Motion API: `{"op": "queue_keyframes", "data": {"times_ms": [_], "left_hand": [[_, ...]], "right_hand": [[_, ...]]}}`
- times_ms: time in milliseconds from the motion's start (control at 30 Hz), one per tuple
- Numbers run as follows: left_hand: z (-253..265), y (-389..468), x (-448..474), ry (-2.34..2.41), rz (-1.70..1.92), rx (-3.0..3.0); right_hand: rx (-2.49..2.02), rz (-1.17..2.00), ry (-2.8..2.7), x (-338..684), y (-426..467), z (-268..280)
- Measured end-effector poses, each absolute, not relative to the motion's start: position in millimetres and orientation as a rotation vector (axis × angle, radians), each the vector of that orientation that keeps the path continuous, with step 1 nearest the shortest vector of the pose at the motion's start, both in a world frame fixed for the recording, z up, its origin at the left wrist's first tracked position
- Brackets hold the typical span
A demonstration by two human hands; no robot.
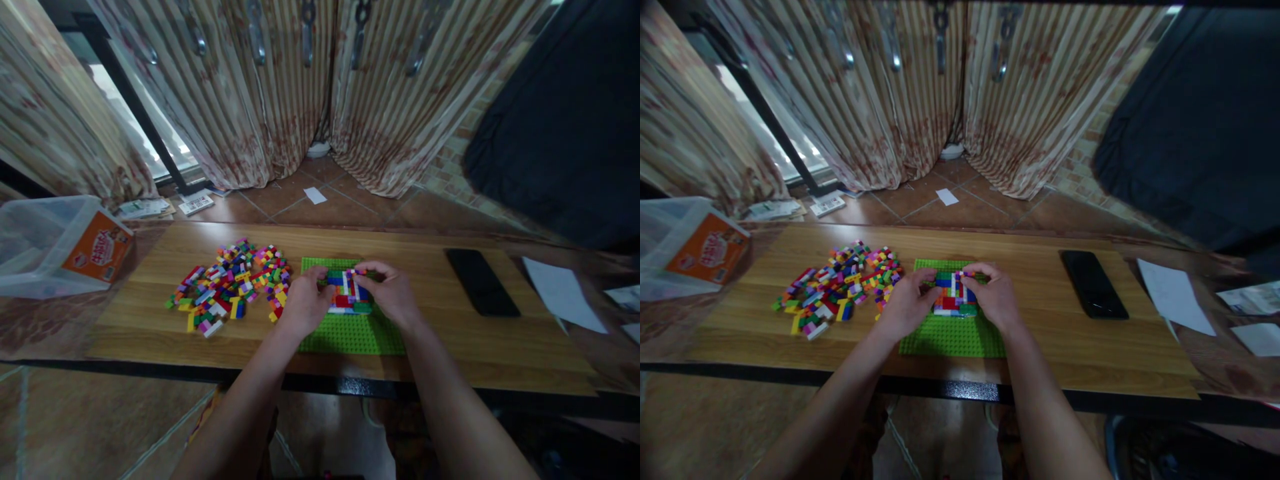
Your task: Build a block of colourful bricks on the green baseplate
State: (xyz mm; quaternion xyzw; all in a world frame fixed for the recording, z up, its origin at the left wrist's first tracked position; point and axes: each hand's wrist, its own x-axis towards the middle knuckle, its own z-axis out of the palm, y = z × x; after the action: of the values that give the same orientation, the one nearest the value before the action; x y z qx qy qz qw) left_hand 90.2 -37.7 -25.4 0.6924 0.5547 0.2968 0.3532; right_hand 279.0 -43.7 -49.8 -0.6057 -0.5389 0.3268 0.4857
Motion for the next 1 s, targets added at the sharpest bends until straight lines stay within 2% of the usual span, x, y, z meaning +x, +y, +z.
{"op": "queue_keyframes", "data": {"times_ms": [433,1000], "left_hand": [[-24.9,-38.5,91.3,1.451,0.752,1.825],[-25.5,-38.7,90.6,1.443,0.763,1.807]], "right_hand": [[-1.448,0.986,-1.197,279.4,-38.9,-46.8],[-1.452,1.064,-1.148,276.5,-40.1,-43.6]]}}
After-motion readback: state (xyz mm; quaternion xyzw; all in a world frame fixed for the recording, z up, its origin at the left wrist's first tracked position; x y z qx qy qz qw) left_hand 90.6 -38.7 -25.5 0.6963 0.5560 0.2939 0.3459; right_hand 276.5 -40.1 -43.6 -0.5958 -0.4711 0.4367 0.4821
